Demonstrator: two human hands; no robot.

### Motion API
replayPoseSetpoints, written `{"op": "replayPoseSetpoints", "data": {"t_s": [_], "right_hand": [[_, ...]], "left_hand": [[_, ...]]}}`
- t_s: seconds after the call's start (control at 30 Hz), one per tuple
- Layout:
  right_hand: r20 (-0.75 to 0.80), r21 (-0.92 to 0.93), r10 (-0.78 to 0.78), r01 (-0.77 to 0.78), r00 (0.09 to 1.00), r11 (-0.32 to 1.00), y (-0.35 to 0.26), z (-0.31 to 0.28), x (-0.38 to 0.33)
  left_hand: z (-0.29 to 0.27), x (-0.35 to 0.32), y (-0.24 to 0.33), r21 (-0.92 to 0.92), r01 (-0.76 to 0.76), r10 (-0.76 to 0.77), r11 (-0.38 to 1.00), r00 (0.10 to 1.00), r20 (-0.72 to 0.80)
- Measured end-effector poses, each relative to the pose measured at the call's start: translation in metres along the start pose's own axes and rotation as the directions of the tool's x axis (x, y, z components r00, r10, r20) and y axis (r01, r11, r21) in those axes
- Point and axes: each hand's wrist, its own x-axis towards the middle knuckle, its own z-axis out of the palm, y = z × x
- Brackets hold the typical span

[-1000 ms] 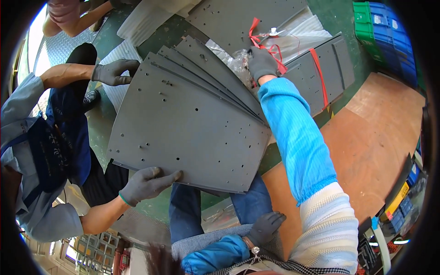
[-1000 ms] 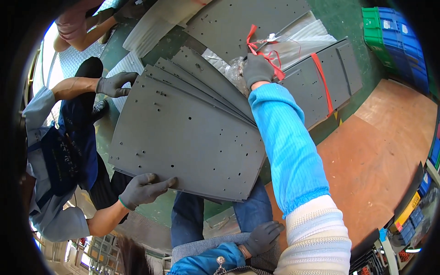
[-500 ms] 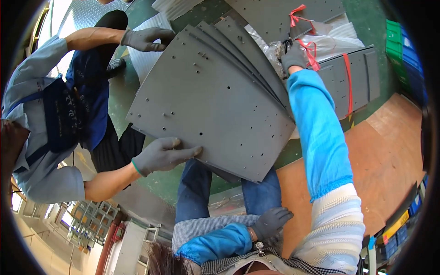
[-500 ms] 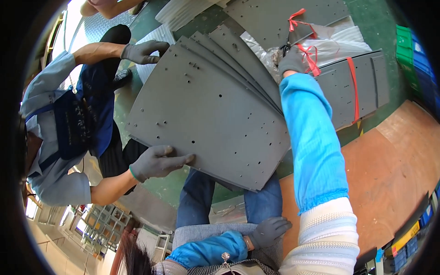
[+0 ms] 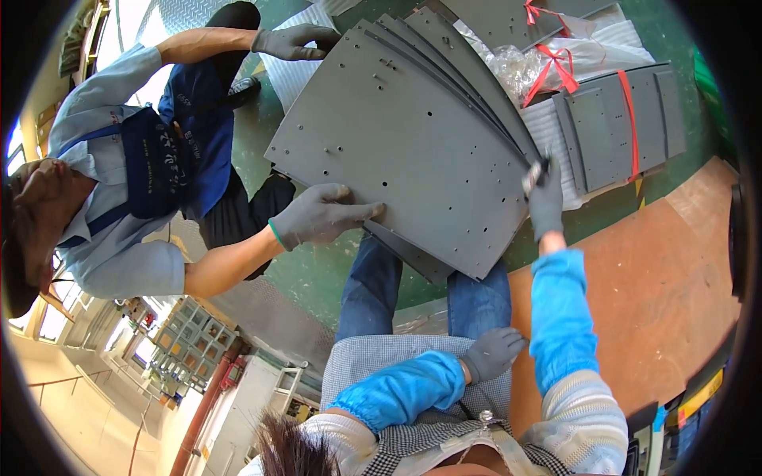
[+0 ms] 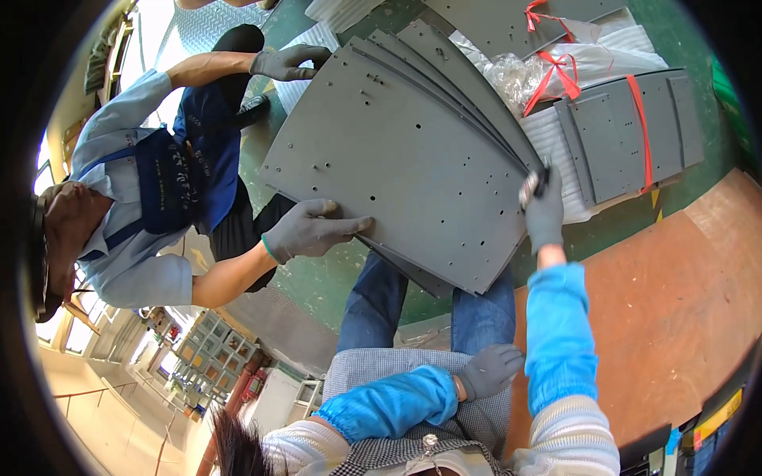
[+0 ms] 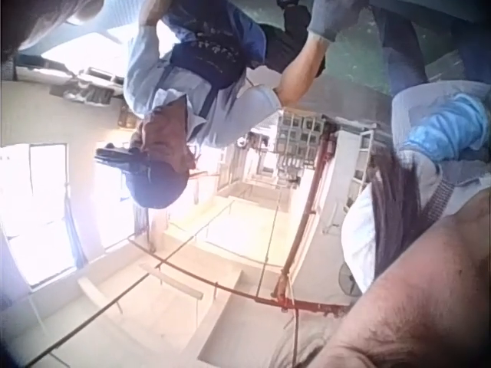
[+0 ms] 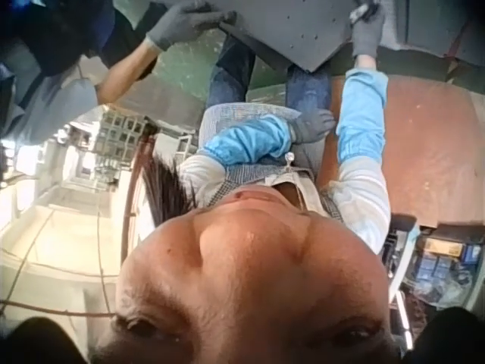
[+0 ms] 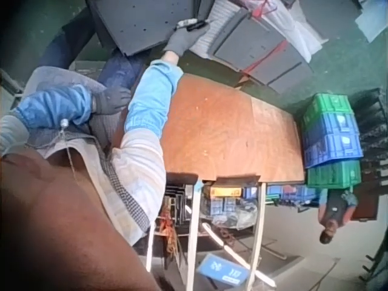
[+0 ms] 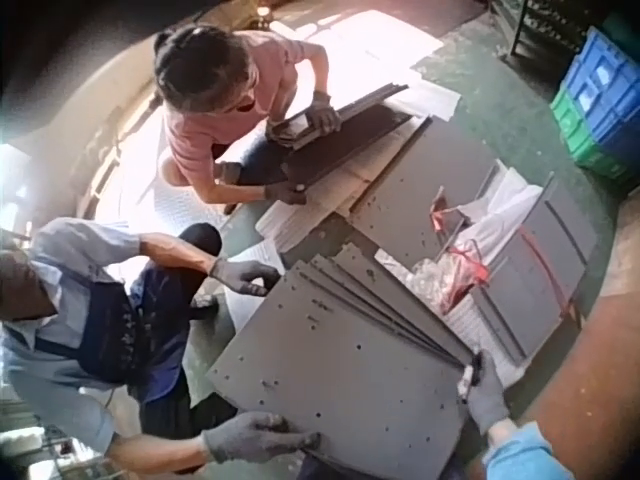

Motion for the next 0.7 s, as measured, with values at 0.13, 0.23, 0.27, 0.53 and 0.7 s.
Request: {"op": "replayPoseSetpoints", "data": {"t_s": [0.13, 0.23, 0.27, 0.53, 0.7], "right_hand": [[-0.223, 0.105, 0.126, -0.105, 0.967, 0.989, 0.046, -0.052, -0.126], [-0.383, -0.082, 0.056, -0.094, 0.922, 0.992, 0.048, -0.055, -0.208], [-0.427, -0.119, 0.097, -0.162, 0.899, 0.98, 0.051, -0.064, -0.224], [-0.352, -0.244, 0.153, -0.248, 0.924, 0.938, 0.102, -0.089, -0.237], [-0.267, -0.038, 0.267, -0.287, 0.926, 0.957, 0.064, -0.065, -0.233]], "left_hand": [[0.017, -0.01, -0.006, 0.041, 0.038, -0.043, 0.998, 0.991, 0.125], [0.024, -0.022, -0.011, -0.018, 0.031, -0.028, 0.999, 0.99, 0.14], [0.026, -0.024, -0.013, -0.061, -0.018, 0.025, 0.998, 0.993, 0.117], [0.018, -0.016, -0.003, 0.021, -0.083, 0.081, 0.996, 0.995, 0.05], [0.016, -0.021, -0.004, 0.012, -0.025, 0.025, 1.0, 1.0, 0.007]]}}
